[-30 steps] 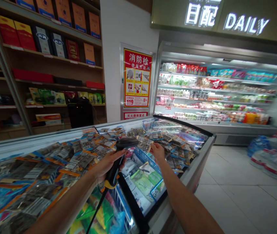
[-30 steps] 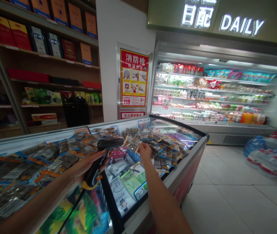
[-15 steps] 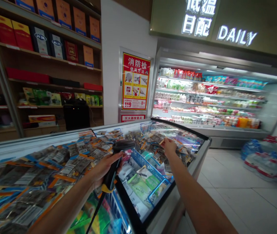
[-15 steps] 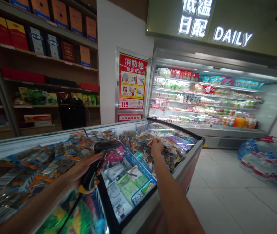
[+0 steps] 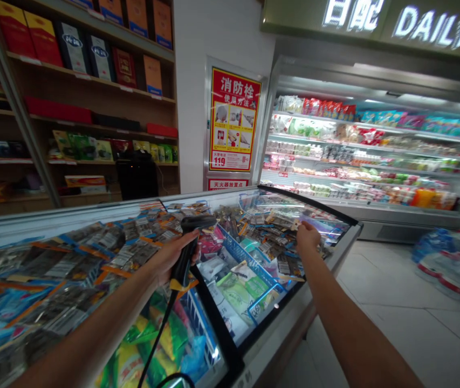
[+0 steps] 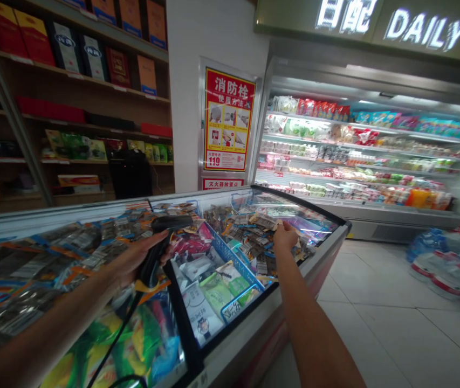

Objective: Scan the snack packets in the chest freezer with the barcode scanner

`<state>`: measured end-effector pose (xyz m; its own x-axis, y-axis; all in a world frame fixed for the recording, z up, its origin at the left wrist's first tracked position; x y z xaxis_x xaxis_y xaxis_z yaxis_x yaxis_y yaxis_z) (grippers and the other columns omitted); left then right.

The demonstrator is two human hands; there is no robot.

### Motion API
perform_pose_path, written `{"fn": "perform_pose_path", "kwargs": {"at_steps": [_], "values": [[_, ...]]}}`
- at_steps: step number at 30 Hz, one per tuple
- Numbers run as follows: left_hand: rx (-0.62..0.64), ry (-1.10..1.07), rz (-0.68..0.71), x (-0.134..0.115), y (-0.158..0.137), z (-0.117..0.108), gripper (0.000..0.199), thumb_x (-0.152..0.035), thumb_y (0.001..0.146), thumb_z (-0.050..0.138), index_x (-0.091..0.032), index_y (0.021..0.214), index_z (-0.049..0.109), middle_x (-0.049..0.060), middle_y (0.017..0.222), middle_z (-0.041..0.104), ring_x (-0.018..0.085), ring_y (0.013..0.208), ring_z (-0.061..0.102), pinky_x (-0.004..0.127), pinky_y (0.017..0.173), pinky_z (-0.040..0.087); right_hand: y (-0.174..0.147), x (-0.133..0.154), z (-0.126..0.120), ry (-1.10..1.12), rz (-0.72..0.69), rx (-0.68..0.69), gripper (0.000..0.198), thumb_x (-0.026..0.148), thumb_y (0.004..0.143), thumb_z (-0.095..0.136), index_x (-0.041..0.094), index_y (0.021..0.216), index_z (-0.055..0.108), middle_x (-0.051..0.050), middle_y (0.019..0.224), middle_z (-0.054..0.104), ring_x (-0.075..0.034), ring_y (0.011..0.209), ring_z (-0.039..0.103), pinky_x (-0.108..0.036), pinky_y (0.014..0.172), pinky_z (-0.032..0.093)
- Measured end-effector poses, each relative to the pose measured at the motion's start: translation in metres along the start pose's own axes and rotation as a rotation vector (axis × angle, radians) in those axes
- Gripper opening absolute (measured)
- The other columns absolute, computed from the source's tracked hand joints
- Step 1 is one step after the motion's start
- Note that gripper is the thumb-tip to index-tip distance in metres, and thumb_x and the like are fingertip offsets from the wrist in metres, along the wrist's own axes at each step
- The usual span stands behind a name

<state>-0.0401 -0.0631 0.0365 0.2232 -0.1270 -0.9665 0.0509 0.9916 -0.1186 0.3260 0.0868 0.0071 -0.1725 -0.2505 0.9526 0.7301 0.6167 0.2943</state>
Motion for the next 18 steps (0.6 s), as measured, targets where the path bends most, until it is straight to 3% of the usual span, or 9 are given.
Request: {"fn": "perform_pose_path", "kwargs": {"at_steps": [3,7,14,18], "values": [[-0.05,-0.021,-0.022,-0.003,-0.003,-0.004,0.029,-0.042,0.07,0.054,-0.013,0.064,0.053,-0.002,0.05,0.051,0.007,0.044,0.045,0.018,0.04,0.032,-0.014,0.005,-0.003,-0.082,-0.037,-0.011,0.029,0.019,0.063,0.049,0.011,0.088,0.062,-0.01,0.085,0.065,-0.019,0.076,0.059,-0.03,0.067,0.045],[-0.094,-0.021,-0.045,-0.003,-0.005,-0.009,0.029,-0.041,0.069,0.055,-0.014,0.061,0.052,-0.002,0.048,0.051,0.007,0.04,0.044,0.018,0.038,0.033,-0.057,0.022,0.013,-0.138,-0.119,0.085,0.029,0.018,0.064,0.047,0.012,0.088,0.062,-0.009,0.084,0.065,-0.018,0.076,0.059,-0.031,0.073,0.044],[-0.125,0.008,0.016,-0.001,-0.022,-0.031,0.026,-0.039,0.064,0.061,-0.014,0.067,0.055,-0.001,0.052,0.054,0.007,0.041,0.047,0.018,0.039,0.036,-0.163,0.042,0.068,-0.147,-0.175,0.547,0.023,0.023,0.063,0.053,0.014,0.083,0.062,-0.006,0.083,0.064,-0.018,0.076,0.058,-0.031,0.075,0.043],[-0.15,0.031,0.003,0.003,-0.034,-0.05,0.028,-0.042,0.064,0.06,-0.015,0.068,0.054,-0.001,0.052,0.055,0.008,0.042,0.048,0.018,0.037,0.034,-0.213,0.049,0.083,-0.188,-0.217,0.736,0.025,0.031,0.062,0.059,0.015,0.08,0.063,-0.007,0.081,0.063,-0.02,0.074,0.058,-0.033,0.071,0.043]]}}
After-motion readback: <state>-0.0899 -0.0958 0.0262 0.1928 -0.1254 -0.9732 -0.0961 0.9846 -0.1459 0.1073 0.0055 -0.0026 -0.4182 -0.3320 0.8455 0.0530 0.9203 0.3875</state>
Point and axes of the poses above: each hand's wrist, its own y-axis towards the middle knuckle, its own z-axis out of the palm, x = y × z, the point moved 7 cm from there along y, towards the middle knuckle
